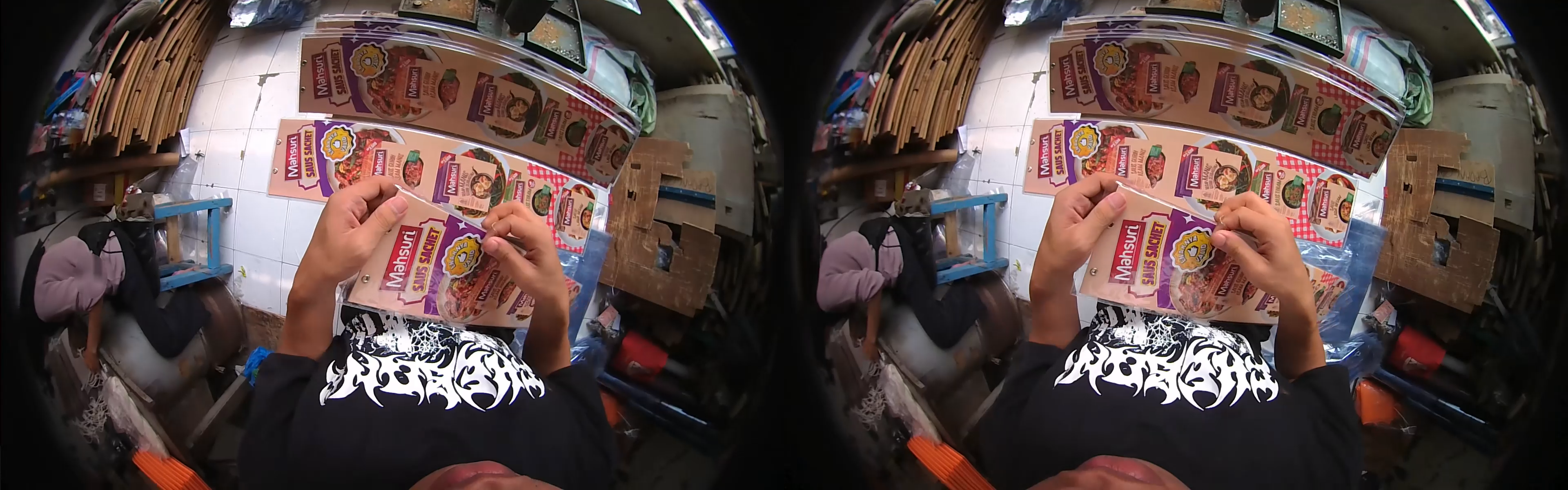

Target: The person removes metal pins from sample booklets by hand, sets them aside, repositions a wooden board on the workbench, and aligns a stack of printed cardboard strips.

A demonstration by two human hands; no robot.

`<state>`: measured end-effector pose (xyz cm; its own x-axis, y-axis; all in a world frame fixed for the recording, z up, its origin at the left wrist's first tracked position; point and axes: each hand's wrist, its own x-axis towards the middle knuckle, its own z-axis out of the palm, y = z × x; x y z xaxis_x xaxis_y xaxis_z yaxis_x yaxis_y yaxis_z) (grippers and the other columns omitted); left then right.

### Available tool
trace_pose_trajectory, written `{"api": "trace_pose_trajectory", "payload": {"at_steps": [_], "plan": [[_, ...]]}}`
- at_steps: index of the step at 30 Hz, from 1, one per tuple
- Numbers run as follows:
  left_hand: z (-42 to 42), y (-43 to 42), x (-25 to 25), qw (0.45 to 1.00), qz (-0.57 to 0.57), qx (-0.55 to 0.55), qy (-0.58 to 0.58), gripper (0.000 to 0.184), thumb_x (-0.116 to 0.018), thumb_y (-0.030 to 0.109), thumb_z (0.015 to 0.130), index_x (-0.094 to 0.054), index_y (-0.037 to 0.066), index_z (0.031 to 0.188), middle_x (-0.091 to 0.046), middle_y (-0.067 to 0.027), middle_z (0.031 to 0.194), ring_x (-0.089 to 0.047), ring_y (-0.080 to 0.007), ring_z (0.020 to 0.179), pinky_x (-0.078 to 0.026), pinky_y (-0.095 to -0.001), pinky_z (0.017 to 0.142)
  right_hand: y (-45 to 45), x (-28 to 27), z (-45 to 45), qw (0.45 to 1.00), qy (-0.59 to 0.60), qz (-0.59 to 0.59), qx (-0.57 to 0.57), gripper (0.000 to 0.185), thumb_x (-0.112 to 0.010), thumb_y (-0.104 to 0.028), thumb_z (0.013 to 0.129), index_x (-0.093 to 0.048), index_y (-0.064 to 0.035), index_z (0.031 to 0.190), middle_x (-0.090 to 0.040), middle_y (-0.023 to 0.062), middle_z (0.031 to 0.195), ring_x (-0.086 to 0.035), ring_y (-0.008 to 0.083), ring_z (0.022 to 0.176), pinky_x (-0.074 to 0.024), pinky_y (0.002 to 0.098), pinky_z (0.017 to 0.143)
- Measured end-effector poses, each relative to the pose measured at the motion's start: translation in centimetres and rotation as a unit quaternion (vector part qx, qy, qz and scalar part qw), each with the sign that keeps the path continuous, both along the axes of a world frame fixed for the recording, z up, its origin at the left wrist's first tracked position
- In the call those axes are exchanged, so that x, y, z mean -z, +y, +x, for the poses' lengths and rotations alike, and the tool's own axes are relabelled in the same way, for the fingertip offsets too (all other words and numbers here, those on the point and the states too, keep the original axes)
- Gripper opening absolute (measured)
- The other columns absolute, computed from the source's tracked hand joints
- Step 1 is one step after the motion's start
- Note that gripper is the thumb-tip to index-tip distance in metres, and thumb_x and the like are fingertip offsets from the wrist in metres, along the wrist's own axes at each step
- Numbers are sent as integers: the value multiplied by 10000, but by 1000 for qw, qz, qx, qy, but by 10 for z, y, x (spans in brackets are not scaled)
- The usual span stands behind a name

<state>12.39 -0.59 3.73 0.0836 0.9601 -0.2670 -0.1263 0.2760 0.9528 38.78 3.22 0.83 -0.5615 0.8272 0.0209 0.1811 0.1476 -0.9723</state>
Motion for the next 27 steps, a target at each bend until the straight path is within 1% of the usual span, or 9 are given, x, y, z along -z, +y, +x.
{"api": "trace_pose_trajectory", "payload": {"at_steps": [2, 4, 6, 7, 10, 13, 17, 22, 27], "plan": [[9, 3, -6, 999, -5, 36, -14, 189, -560, 130, 978, -601, -39, 1051, -638, -26, 914, -571, -46, 819, -476, -202, 725, 2, -1, -7, 998, 61, 7, 34, 76, -672, -21, 839, -611, 25, 845, -610, 104, 918, -603, 182, 856, -475, 306, 758], [16, 4, -1, 999, -6, 45, -2, 199, -557, 124, 975, -620, -42, 1065, -640, -26, 893, -573, -50, 817, -474, -207, 723, 3, -3, -19, 996, 74, -7, 40, 72, -670, -19, 849, -615, 25, 857, -618, 110, 918, -609, 187, 854, -479, 301, 763], [25, 6, -9, 998, 13, 64, 16, 216, -555, 118, 971, -640, -45, 1084, -648, -33, 882, -578, -59, 822, -472, -213, 728, 2, -5, -30, 993, 103, 20, 58, 70, -673, -14, 854, -619, 26, 869, -620, 109, 912, -615, 191, 824, -486, 291, 742], [28, 7, -9, 998, 11, 63, 17, 232, -551, 115, 969, -647, -48, 1103, -662, -51, 889, -588, -69, 835, -474, -218, 744, 4, -6, -34, 991, 99, 68, 64, 77, -689, -5, 845, -624, 24, 874, -622, 111, 891, -623, 186, 784, -498, 280, 689], [28, 8, -10, 997, -18, 70, 25, 230, -554, 109, 965, -642, -53, 1104, -671, -68, 921, -596, -76, 854, -476, -221, 761, 2, -6, -40, 984, 113, 89, 107, 97, -706, 5, 828, -628, 25, 882, -621, 113, 870, -627, 176, 753, -503, 273, 638], [35, 10, -11, 998, 6, 54, 24, 227, -564, 100, 961, -643, -52, 1108, -666, -70, 905, -591, -73, 836, -469, -219, 737, 2, -4, -40, 981, 93, 112, 129, 118, -726, 8, 808, -635, 25, 881, -622, 117, 861, -628, 177, 725, -506, 269, 617], [36, 12, -9, 999, 0, 49, 6, 224, -580, 93, 952, -642, -51, 1112, -659, -72, 911, -590, -75, 826, -465, -218, 731, 3, -3, -40, 976, 73, 144, 147, 125, -738, 11, 790, -644, 22, 870, -625, 120, 847, -630, 193, 709, -509, 281, 610], [35, 12, -8, 999, 1, 47, 16, 227, -594, 93, 946, -644, -51, 1114, -652, -83, 950, -598, -84, 845, -459, -217, 725, 7, -7, -44, 975, 58, 154, 148, 127, -745, 17, 776, -648, 18, 859, -628, 116, 818, -631, 197, 700, -506, 286, 600], [35, 11, -4, 999, 23, 33, 29, 244, -604, 91, 934, -644, -53, 1128, -670, -92, 916, -606, -87, 799, -470, -223, 703, 8, -6, -44, 978, 49, 147, 142, 134, -752, 18, 763, -647, 11, 845, -614, 103, 779, -608, 188, 658, -484, 285, 570]]}}
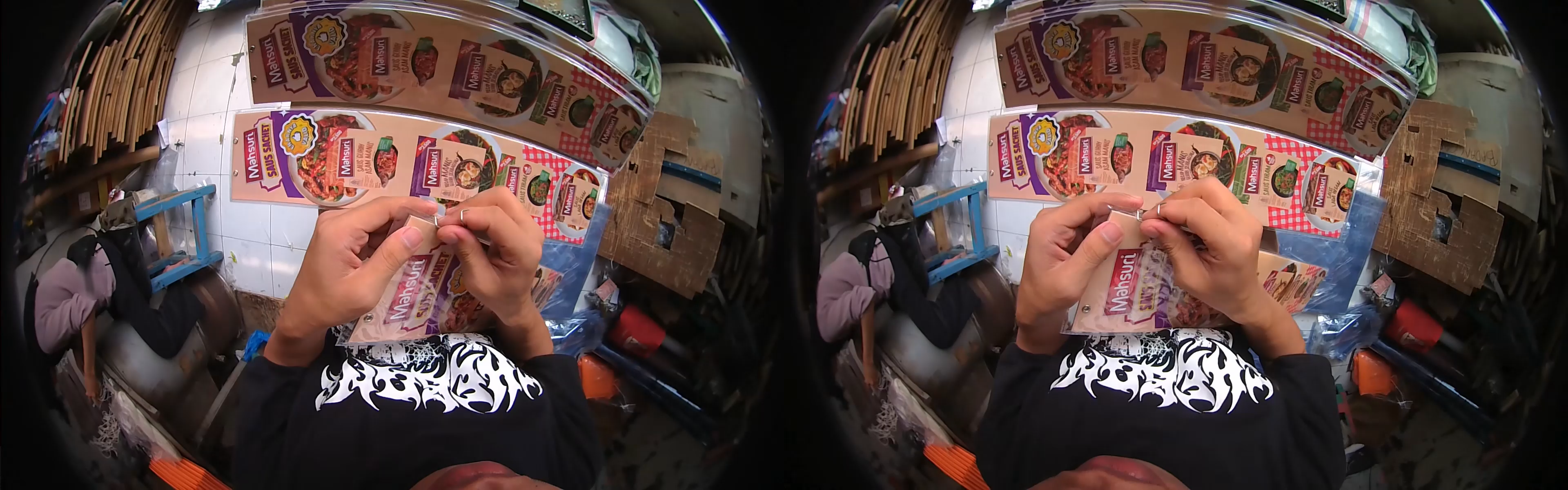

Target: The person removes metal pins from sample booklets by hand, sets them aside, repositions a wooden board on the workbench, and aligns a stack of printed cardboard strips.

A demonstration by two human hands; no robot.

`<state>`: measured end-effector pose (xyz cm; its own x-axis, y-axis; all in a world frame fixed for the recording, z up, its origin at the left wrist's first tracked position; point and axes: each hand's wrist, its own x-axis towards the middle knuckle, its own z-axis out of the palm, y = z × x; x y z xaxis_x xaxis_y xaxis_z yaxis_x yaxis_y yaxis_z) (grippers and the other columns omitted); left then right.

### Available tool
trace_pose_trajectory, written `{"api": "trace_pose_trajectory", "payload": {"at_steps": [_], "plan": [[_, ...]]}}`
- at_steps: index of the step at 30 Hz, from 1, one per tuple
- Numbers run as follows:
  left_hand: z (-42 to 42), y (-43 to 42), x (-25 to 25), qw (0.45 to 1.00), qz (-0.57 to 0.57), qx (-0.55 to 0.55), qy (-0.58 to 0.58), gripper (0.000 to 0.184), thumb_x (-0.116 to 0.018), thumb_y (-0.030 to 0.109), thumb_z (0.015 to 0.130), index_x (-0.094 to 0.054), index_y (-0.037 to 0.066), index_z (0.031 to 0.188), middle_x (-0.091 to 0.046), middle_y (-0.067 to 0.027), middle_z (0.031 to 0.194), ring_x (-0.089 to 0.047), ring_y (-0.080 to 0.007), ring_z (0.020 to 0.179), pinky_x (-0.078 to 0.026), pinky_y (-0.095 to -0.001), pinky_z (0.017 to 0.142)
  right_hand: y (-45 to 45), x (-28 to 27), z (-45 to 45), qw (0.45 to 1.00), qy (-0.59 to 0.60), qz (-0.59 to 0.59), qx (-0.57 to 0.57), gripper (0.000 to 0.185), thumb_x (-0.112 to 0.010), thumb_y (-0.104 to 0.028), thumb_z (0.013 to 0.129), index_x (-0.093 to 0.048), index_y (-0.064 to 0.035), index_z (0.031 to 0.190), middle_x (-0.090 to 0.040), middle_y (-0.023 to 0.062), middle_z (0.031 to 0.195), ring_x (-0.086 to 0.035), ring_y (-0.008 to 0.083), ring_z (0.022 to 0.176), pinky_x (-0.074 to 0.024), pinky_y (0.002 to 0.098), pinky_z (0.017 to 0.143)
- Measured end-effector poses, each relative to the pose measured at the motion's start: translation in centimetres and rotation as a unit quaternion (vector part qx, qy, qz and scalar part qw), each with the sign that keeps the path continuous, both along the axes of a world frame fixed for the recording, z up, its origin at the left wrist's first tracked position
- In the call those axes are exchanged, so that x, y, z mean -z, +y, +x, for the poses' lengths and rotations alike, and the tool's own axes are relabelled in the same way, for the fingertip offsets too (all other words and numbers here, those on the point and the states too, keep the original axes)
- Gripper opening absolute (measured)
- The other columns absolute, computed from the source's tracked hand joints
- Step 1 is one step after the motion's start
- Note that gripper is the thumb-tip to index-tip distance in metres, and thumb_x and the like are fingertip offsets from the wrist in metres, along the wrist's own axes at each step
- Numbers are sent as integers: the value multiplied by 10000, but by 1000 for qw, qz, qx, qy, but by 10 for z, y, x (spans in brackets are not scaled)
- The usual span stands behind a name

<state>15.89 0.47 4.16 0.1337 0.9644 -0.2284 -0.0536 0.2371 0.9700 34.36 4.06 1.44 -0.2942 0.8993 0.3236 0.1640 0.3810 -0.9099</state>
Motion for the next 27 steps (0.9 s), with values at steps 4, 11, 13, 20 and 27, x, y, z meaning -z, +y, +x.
{"api": "trace_pose_trajectory", "payload": {"at_steps": [4, 11, 13, 20, 27], "plan": [[-3, 3, -8, 995, 46, 31, 80, 292, -617, 59, 897, -635, -59, 1163, -690, -130, 863, -621, -91, 726, -489, -240, 668, 4, -2, 3, 1000, -15, -14, -19, 130, -752, 28, 742, -648, 0, 815, -575, 83, 720, -574, 181, 609, -439, 283, 530], [1, -3, -11, 988, 74, 28, 132, 481, -612, 21, 860, -530, -40, 1330, -645, -108, 688, -592, -98, 634, -459, -224, 635, 12, -12, 11, 994, -39, -73, -75, 106, -748, 17, 725, -645, 0, 744, -543, 68, 664, -562, 165, 558, -417, 278, 501], [0, -5, -8, 991, 57, 16, 118, 588, -616, 26, 855, -435, -33, 1411, -589, -69, 609, -552, -100, 586, -440, -213, 628, 12, -16, 11, 993, -41, -79, -77, 104, -747, 16, 726, -645, 1, 735, -543, 69, 660, -563, 165, 551, -416, 279, 497], [3, -11, 2, 987, 130, 12, 98, 621, -623, 13, 848, -409, -37, 1428, -582, -68, 614, -539, -102, 581, -446, -214, 644, 13, -26, 15, 987, -72, -94, -106, 115, -732, 25, 729, -618, 15, 719, -534, 74, 656, -546, 172, 541, -408, 287, 494], [5, -10, 4, 987, 136, 37, 74, 623, -619, 5, 851, -398, -44, 1432, -614, -67, 654, -549, -99, 588, -458, -224, 638, 11, -31, 25, 983, -65, -128, -113, 117, -722, 33, 719, -606, 18, 713, -524, 85, 655, -528, 178, 538, -391, 285, 497]]}}
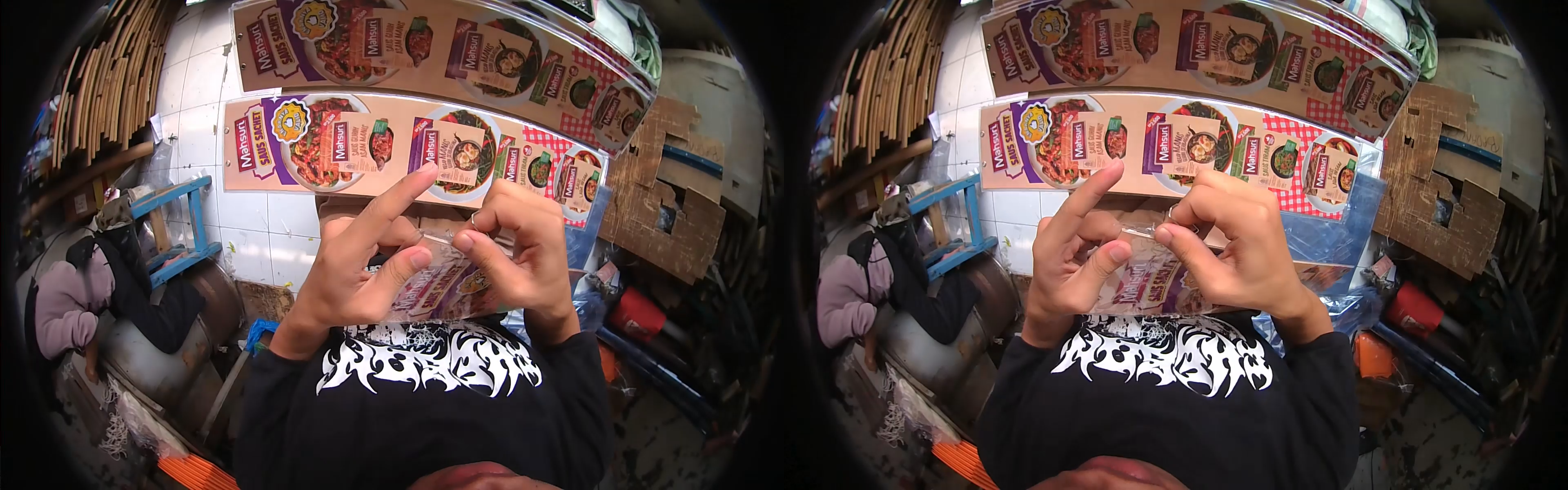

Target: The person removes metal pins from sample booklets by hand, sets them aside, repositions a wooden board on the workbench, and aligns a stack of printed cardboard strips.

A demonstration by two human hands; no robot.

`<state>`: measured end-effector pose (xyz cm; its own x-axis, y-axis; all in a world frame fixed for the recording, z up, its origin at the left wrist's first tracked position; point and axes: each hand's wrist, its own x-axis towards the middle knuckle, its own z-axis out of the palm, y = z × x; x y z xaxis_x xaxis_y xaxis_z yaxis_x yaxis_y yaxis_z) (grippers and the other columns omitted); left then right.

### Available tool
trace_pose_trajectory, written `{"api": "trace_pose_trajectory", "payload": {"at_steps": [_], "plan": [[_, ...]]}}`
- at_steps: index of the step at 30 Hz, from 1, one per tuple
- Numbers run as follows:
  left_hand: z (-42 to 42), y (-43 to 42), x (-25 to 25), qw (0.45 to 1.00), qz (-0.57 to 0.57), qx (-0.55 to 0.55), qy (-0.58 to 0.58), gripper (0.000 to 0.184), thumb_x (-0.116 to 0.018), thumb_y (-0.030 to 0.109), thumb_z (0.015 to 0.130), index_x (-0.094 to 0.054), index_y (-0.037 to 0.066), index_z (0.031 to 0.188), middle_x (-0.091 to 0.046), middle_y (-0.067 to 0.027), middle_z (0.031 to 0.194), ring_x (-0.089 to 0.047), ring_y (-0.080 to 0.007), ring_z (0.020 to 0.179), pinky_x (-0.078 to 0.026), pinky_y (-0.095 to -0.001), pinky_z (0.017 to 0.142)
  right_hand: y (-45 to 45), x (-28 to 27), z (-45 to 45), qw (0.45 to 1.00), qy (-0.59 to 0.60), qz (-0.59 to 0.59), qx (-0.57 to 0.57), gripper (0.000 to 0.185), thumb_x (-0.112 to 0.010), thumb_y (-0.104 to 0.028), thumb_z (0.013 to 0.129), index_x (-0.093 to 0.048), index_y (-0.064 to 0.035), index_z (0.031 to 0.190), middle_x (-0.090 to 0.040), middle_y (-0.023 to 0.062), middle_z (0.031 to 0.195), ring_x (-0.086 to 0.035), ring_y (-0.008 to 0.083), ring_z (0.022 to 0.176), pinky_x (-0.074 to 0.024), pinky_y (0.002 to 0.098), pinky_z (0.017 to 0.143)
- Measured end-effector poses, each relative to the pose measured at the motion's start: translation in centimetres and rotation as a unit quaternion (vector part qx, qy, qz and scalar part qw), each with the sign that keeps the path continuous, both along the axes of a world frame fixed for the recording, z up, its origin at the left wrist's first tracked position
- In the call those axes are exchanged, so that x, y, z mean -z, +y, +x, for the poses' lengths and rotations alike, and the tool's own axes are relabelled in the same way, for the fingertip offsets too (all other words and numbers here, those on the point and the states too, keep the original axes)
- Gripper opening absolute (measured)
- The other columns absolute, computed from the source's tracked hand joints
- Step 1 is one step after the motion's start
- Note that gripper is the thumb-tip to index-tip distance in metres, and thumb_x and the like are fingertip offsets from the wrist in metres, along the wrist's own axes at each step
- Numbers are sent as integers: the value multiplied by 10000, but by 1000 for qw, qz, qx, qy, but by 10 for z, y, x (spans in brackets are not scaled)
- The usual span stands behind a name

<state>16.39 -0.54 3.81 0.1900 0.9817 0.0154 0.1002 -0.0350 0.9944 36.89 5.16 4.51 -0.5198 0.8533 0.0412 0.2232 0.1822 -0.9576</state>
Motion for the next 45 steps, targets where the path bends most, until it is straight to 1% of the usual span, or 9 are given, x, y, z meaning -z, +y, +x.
{"api": "trace_pose_trajectory", "payload": {"at_steps": [5, 8, 14, 17, 20, 24, 30, 32, 45], "plan": [[-19, -7, 0, 987, -70, -134, -57, 542, -580, 40, 910, -404, -50, 1416, -558, 14, 661, -431, -22, 593, -309, -166, 568, 2, 11, 40, 993, -75, 29, 82, 104, -689, 3, 757, -602, 21, 703, -533, 55, 657, -513, 133, 588, -389, 257, 544], [-30, -4, 5, 991, -51, -108, -56, 534, -573, 63, 932, -390, -58, 1419, -539, 21, 684, -423, -25, 616, -301, -170, 585, -3, 35, 44, 992, 19, -9, 126, 114, -640, -39, 876, -582, 17, 796, -554, 54, 703, -521, 132, 627, -420, 260, 588], [-28, -3, 12, 985, -97, -99, -102, 552, -568, 63, 929, -369, -71, 1425, -499, 31, 701, -412, -27, 647, -290, -173, 607, -24, 58, 35, 980, -142, 15, 137, 127, -589, -117, 955, -563, -16, 881, -574, 110, 714, -561, 241, 534, -426, 327, 499], [-33, 5, 6, 979, -171, -27, -109, 554, -552, 50, 874, -413, -73, 1396, -489, 29, 700, -409, -34, 645, -306, -188, 610, -26, 64, 30, 969, -143, 155, 124, 107, -616, -110, 932, -572, -27, 880, -581, 125, 715, -573, 289, 521, -422, 357, 467], [-51, 19, 1, 970, -222, 87, -54, 390, -584, 152, 842, -591, -74, 1160, -632, -49, 813, -591, -59, 762, -418, -182, 667, -24, 57, 34, 961, -171, 201, 87, 101, -638, -94, 898, -563, -30, 875, -576, 111, 712, -575, 285, 526, -432, 374, 462], [-50, 49, -24, 950, -147, 239, 138, 181, -606, 135, 886, -620, -15, 787, -613, -57, 593, -585, -91, 521, -453, -241, 491, -21, 45, 38, 943, -186, 269, 55, 147, -678, -130, 860, -556, -48, 863, -529, 74, 698, -568, 236, 518, -433, 351, 445], [-49, 88, -42, 868, -67, 443, 214, 209, -618, 160, 847, -572, -5, 727, -501, -121, 538, -541, -251, 488, -399, -359, 482, -21, 31, 36, 931, -206, 300, 31, 165, -706, -113, 815, -560, -57, 868, -519, 55, 694, -562, 217, 524, -435, 338, 451], [-47, 93, -35, 853, -89, 499, 121, 207, -615, 150, 844, -563, 2, 708, -484, -120, 543, -529, -266, 501, -392, -385, 492, -19, 30, 36, 939, -155, 305, 33, 156, -708, -52, 803, -566, -43, 866, -526, 67, 663, -551, 237, 490, -423, 345, 433], [-42, 42, -10, 977, 56, 168, 116, 176, -618, 87, 824, -534, 12, 689, -566, -78, 639, -501, -141, 543, -363, -268, 489, -32, 35, 57, 947, -164, 268, 65, 136, -694, -74, 827, -567, -44, 863, -533, 71, 685, -572, 236, 502, -445, 350, 446]]}}
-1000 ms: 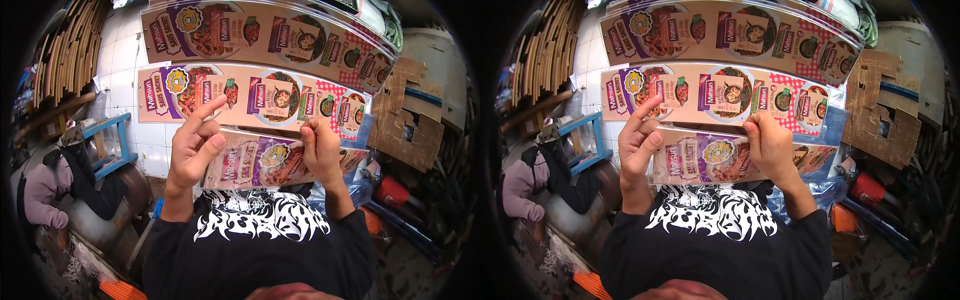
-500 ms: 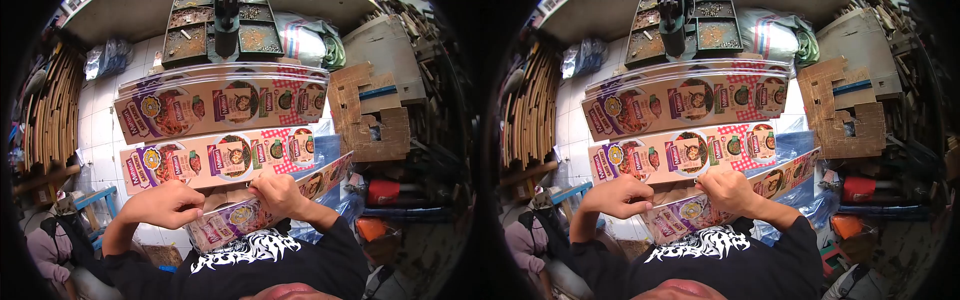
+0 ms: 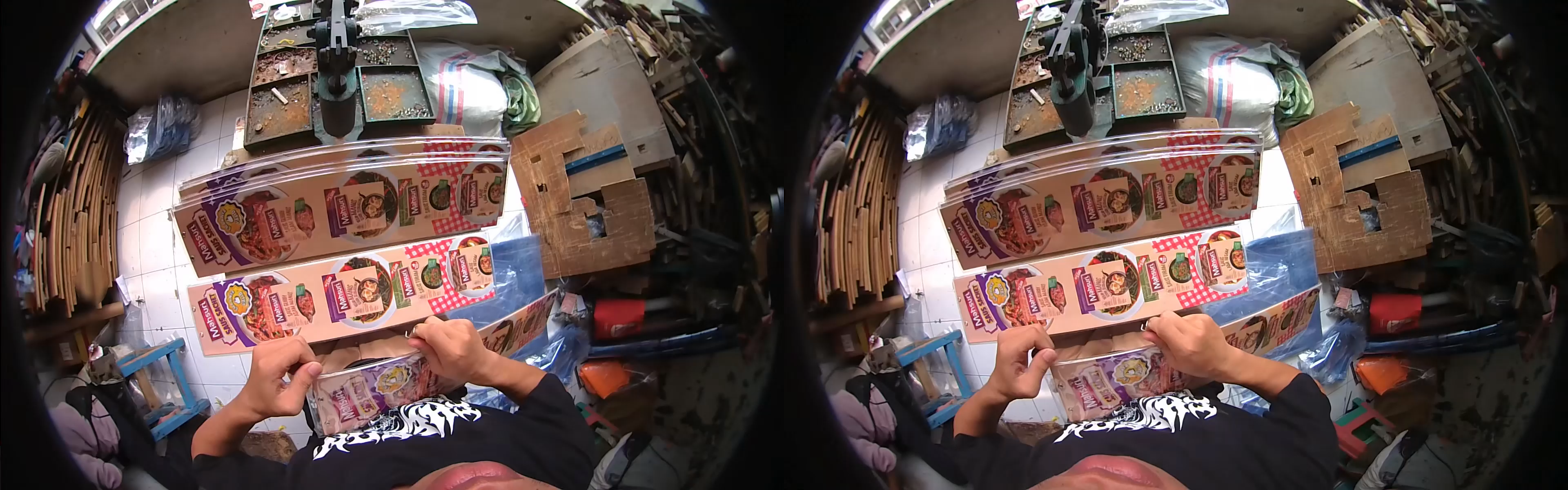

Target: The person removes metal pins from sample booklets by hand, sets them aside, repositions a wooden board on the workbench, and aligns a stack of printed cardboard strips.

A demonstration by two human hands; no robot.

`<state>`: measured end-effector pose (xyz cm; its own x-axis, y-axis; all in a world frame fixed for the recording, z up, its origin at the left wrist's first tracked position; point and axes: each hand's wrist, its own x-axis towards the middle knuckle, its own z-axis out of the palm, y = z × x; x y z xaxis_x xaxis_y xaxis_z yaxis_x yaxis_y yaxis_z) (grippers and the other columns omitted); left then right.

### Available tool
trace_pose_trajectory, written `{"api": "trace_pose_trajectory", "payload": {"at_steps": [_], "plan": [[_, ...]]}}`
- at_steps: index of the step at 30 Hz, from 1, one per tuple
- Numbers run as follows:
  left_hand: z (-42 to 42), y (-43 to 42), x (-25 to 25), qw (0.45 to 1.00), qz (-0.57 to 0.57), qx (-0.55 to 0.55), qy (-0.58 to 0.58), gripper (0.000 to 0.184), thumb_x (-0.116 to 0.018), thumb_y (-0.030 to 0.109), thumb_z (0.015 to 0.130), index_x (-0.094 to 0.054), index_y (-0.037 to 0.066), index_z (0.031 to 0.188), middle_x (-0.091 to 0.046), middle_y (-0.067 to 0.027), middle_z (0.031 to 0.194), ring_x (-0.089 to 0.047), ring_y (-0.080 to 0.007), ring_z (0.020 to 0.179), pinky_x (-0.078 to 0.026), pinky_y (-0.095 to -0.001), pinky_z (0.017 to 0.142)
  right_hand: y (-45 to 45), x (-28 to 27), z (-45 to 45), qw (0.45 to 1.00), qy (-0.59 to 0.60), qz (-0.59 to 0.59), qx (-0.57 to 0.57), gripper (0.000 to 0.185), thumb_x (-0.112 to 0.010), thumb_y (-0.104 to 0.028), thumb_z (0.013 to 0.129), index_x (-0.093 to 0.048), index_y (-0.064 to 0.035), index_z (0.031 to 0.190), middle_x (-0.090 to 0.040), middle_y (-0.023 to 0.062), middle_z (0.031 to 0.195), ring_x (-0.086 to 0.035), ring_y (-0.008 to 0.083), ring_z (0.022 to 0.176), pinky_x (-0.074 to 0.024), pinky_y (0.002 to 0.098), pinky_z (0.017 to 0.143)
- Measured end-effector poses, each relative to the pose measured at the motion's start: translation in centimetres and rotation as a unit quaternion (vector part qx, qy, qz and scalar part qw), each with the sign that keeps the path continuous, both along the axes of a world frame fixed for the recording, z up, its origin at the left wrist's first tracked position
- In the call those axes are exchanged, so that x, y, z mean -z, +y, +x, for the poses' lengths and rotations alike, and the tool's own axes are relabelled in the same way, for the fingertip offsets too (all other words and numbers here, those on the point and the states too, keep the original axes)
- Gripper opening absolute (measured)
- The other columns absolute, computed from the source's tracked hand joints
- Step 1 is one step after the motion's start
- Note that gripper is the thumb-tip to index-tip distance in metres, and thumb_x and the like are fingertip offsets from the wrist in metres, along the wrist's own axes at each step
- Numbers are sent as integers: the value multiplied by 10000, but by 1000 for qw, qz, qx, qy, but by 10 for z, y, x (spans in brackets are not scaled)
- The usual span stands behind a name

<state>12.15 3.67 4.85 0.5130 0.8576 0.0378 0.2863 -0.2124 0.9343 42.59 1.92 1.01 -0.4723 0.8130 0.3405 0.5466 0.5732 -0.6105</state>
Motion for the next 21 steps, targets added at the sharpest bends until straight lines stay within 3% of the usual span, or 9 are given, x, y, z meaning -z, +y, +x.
{"api": "trace_pose_trajectory", "payload": {"at_steps": [2, 3, 5, 7, 10, 12, 14, 17, 21], "plan": [[-10, -5, 4, 988, 18, -134, -79, 231, -591, 133, 912, -506, 15, 733, -507, -57, 641, -466, -127, 552, -352, -268, 498, -1, 5, 7, 999, -6, -21, 33, 117, -679, -76, 849, -570, -40, 870, -568, 84, 697, -594, 257, 521, -447, 360, 450], [-23, -6, 10, 961, 12, -230, -154, 285, -527, 221, 988, -455, 42, 778, -463, -30, 672, -392, -87, 560, -324, -242, 501, -2, 7, 13, 999, -6, -18, 33, 117, -679, -76, 849, -570, -40, 870, -568, 84, 697, -594, 257, 521, -447, 360, 450], [-50, 4, 0, 880, 27, -351, -320, 285, -464, 255, 1025, -365, 92, 814, -338, 6, 700, -311, -67, 560, -297, -214, 480, -2, 12, 25, 994, -6, -47, 93, 103, -663, -85, 873, -573, -36, 879, -589, 100, 704, -606, 275, 533, -447, 368, 453], [-80, -4, 3, 866, 18, -388, -316, 290, -458, 259, 1031, -357, 97, 813, -327, 7, 698, -343, -71, 554, -346, -214, 486, -4, 13, 30, 993, -3, -58, 103, 99, -654, -93, 886, -577, -32, 893, -592, 110, 710, -611, 285, 546, -450, 374, 463], [-97, -15, 25, 876, -24, -408, -254, 225, -531, 188, 1003, -456, 41, 850, -447, -19, 715, -435, -71, 569, -404, -209, 531, -2, 15, 30, 989, 3, -56, 133, 91, -646, -84, 888, -577, -26, 900, -602, 122, 723, -619, 302, 575, -461, 383, 485], [-99, -22, 38, 890, -32, -451, 51, 113, -602, 78, 948, -581, -31, 926, -570, -64, 775, -542, -84, 629, -457, -211, 599, 5, 18, 25, 983, 29, -45, 176, 77, -634, -70, 890, -577, -19, 896, -604, 138, 728, -626, 324, 608, -472, 392, 511], [-83, -20, 36, 889, 26, -436, 136, 123, -630, -36, 870, -664, -61, 986, -648, -83, 801, -624, -125, 731, -506, -239, 697, 11, 12, 20, 976, 21, -60, 209, 68, -618, -65, 903, -586, -5, 902, -617, 161, 752, -624, 347, 623, -480, 392, 538], [-73, -22, 30, 922, 18, -357, 147, 192, -596, -46, 877, -687, -37, 1046, -712, -137, 821, -690, -161, 746, -534, -263, 679, 17, 11, 14, 967, 16, -61, 246, 72, -589, -64, 936, -580, 6, 923, -614, 176, 767, -620, 341, 638, -477, 387, 561], [-53, -15, -1, 916, -150, -324, 182, 210, -588, 52, 932, -673, -11, 1113, -641, -51, 647, -625, -91, 593, -514, -237, 565, 15, 19, 13, 961, 15, -62, 269, 75, -576, -73, 948, -574, 0, 929, -605, 162, 767, -611, 328, 638, -477, 375, 583]]}}
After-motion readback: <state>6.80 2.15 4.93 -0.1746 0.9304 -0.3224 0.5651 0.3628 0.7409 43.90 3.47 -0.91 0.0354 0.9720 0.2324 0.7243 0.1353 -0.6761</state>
